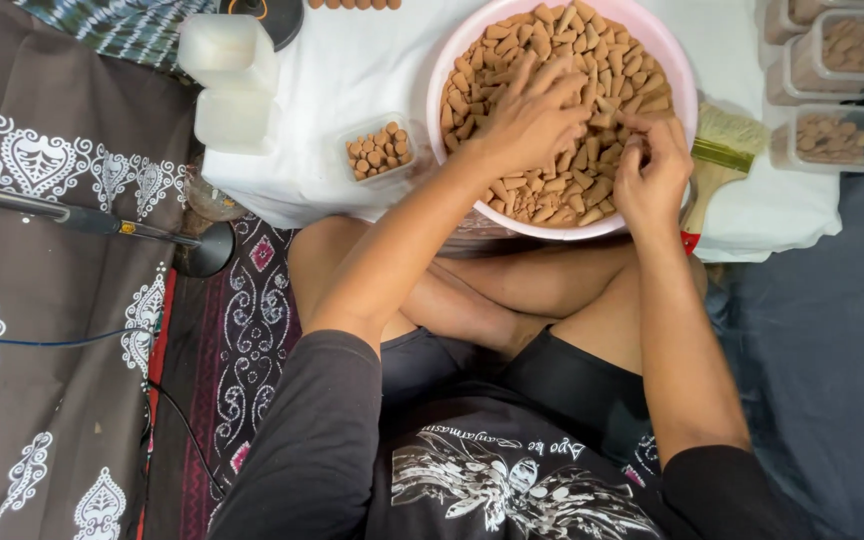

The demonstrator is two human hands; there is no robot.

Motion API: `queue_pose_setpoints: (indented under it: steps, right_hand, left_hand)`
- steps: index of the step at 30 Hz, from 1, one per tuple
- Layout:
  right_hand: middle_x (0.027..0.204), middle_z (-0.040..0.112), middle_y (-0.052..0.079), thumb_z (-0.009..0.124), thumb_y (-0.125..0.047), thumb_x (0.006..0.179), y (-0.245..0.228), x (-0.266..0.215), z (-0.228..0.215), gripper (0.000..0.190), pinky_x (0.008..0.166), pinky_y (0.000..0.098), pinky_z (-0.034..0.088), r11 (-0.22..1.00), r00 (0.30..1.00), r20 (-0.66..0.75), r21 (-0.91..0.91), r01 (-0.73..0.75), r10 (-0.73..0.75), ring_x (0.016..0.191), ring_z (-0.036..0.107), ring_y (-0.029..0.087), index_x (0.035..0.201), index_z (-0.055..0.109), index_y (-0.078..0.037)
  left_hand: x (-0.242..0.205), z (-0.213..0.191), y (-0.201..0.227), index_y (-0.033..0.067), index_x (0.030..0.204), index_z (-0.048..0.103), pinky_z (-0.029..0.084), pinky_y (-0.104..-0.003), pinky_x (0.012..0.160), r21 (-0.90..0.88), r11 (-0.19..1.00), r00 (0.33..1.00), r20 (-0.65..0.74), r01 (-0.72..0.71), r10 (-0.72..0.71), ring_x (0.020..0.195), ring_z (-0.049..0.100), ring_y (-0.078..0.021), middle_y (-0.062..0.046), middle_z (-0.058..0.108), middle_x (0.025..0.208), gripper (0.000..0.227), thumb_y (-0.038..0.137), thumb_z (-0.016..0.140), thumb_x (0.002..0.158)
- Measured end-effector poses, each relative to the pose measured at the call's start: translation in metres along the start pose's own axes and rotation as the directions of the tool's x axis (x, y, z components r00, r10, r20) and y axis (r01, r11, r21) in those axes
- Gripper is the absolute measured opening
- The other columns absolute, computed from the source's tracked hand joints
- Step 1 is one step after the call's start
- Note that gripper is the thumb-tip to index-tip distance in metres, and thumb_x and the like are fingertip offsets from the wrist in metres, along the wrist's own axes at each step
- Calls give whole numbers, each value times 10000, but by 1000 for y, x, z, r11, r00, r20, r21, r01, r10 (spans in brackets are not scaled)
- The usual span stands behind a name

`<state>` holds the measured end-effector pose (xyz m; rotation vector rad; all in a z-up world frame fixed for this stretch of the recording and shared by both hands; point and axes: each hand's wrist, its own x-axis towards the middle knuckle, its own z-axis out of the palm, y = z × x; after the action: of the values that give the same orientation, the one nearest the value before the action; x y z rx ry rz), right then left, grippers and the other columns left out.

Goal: The person sorts dried incense cones from a large pink bowl into smaller plastic containers, sometimes using a brush to clean the items or the containers.

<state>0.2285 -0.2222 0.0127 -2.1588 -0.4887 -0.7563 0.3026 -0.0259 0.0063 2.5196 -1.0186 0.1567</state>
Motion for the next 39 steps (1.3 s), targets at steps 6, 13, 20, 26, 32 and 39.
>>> queue_pose_setpoints:
  steps: [6, 13, 20, 26, 32, 39]
  right_hand:
    - [993, 654, 161, 492, 77, 915, 9, -5, 2, 262, 762, 380, 487, 999, 999, -27, -41, -19, 18, 864, 615, 275, 1054, 711, 34]
    - [990, 644, 161, 450, 99, 903, 5, -5, 0, 271, 829, 385, 516, 996, 992, -115, 79, -52, 61, 948, 631, 295, 1023, 689, 55]
    - [986, 657, 150, 467, 85, 902, 8, -6, 1, 247, 858, 387, 499, 995, 990, -124, 80, -56, 66, 952, 639, 292, 1010, 685, 41]
    - [997, 652, 146, 464, 73, 899, 9, -6, 1, 249, 882, 386, 500, 992, 988, -128, 95, -80, 92, 968, 638, 288, 1013, 682, 36]
    - [985, 654, 140, 458, 72, 888, 8, -6, 1, 255, 875, 386, 500, 993, 987, -133, 91, -80, 91, 954, 631, 282, 997, 684, 29]
    - [971, 655, 136, 459, 87, 881, 6, -6, 1, 257, 863, 378, 501, 993, 988, -128, 82, -81, 91, 942, 645, 280, 986, 687, 33]
  left_hand:
    - [6, 6, -44, 188, 1549, 373, 242, -621, 1226, 138, 882, 892, -102, 451, -441, 1486, 256, -435, -185, 296, 1610, 515, 405, 462, 1090]
    - [-10, -3, 16, 178, 1473, 469, 265, -572, 1225, -134, 944, 953, 52, 302, -298, 1444, 319, -288, -94, 427, 1527, 500, 373, 543, 1019]
    - [-4, -16, 21, 267, 1514, 449, -13, -701, 1199, 114, 967, 951, 183, 230, -248, 1526, 88, -344, -126, 185, 1652, 751, 415, 797, 866]
    - [15, 0, -33, 200, 1415, 586, 157, -710, 1196, 103, 958, 957, -147, 268, -252, 1454, 321, -373, -119, 352, 1558, 581, -27, 686, 890]
    - [0, 3, -9, 228, 1091, 743, 317, -558, 1076, -8, 999, 971, -234, 47, -47, 1200, 463, -239, 16, 600, 1168, 193, 217, 727, 899]
    - [-12, 19, 11, 216, 1146, 747, 336, -470, 981, 5, 989, 989, 18, 145, -145, 1140, 482, -233, -6, 601, 1168, 304, 288, 807, 857]
